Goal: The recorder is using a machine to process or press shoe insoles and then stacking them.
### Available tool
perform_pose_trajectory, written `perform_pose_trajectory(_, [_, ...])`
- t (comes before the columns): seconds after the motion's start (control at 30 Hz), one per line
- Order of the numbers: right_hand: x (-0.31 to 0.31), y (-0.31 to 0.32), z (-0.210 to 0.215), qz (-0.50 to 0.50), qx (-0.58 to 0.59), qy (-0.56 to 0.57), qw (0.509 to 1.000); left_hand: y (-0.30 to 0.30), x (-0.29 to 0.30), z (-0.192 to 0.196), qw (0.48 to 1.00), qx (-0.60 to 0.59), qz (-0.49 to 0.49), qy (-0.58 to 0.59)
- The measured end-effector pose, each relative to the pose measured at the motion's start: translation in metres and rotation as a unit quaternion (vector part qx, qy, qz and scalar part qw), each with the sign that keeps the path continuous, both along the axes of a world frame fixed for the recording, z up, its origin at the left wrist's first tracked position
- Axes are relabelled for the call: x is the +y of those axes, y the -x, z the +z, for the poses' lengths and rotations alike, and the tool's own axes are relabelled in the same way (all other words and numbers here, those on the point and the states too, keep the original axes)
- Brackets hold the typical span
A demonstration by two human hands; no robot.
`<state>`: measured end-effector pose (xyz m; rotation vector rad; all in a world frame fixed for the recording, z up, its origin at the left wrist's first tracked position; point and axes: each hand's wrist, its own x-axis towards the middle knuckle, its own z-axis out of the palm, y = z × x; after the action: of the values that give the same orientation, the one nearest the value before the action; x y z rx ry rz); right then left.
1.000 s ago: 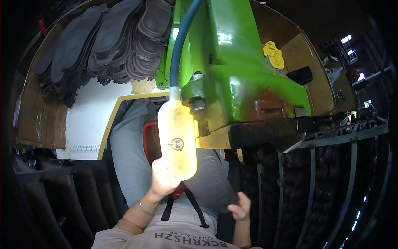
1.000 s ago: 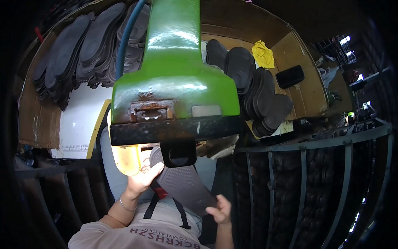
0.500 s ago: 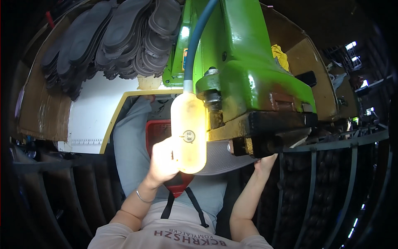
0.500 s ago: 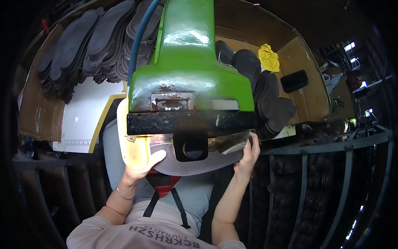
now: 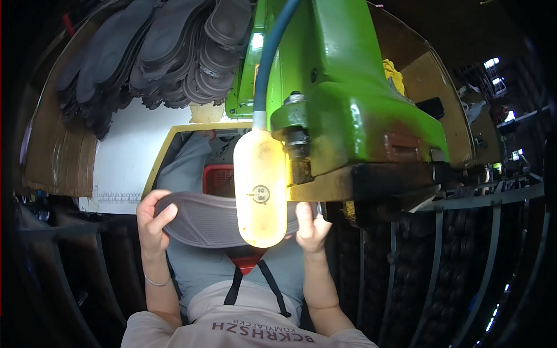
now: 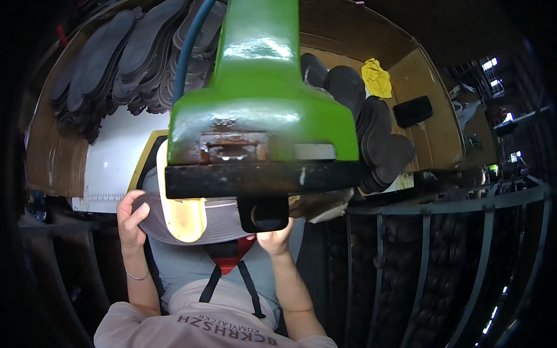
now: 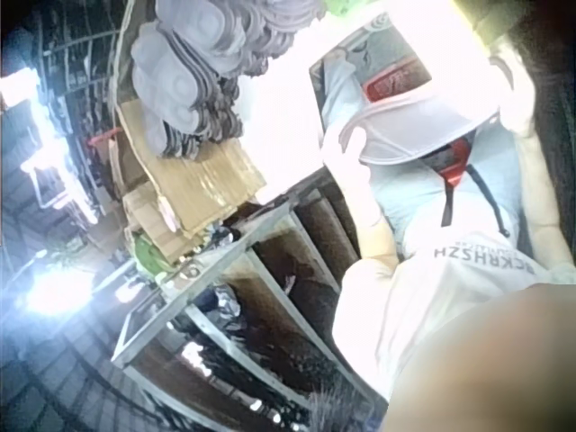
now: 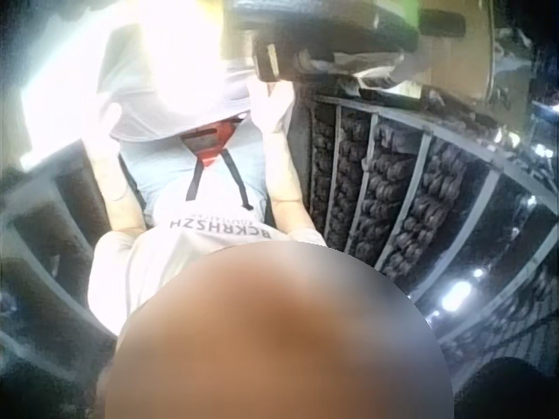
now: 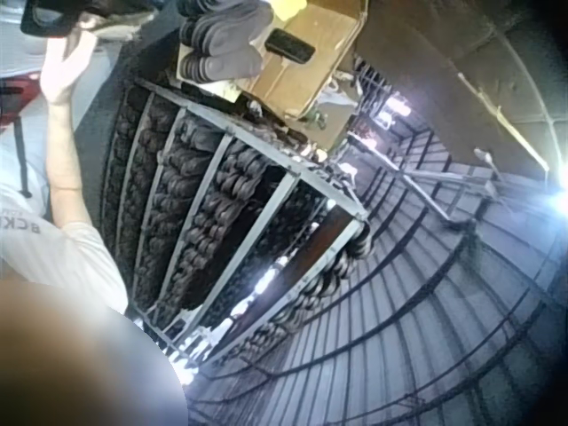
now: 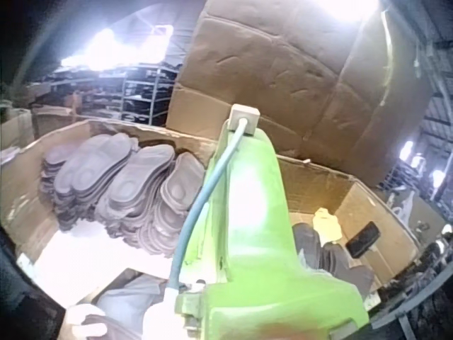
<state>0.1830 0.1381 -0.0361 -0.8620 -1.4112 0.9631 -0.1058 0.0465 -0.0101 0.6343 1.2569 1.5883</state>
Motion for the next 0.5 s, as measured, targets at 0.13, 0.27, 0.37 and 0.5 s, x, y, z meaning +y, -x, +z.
perform_pose_trajectory(0.13, [0.001,0.007,-0.008,-0.006,-0.038,-0.024,0.999,-0.004,-0.036,-0.023,0.998,-0.011,-0.043,0.049])
perform_pose_trajectory(0.27, [0.008,0.004,-0.012,-0.004,0.001,0.022,1.0,-0.052,-0.074,-0.047,0.967,0.029,-0.176,0.18])
perform_pose_trajectory(0.37, [0.013,0.009,-0.006,0.018,-0.016,0.05,0.998,-0.115,-0.082,-0.059,0.96,-0.013,-0.227,0.164])
perform_pose_trajectory(0.5, [0.008,0.016,0.019,0.018,-0.046,-0.01,0.999,-0.151,-0.069,-0.059,0.927,0.198,-0.288,0.133])
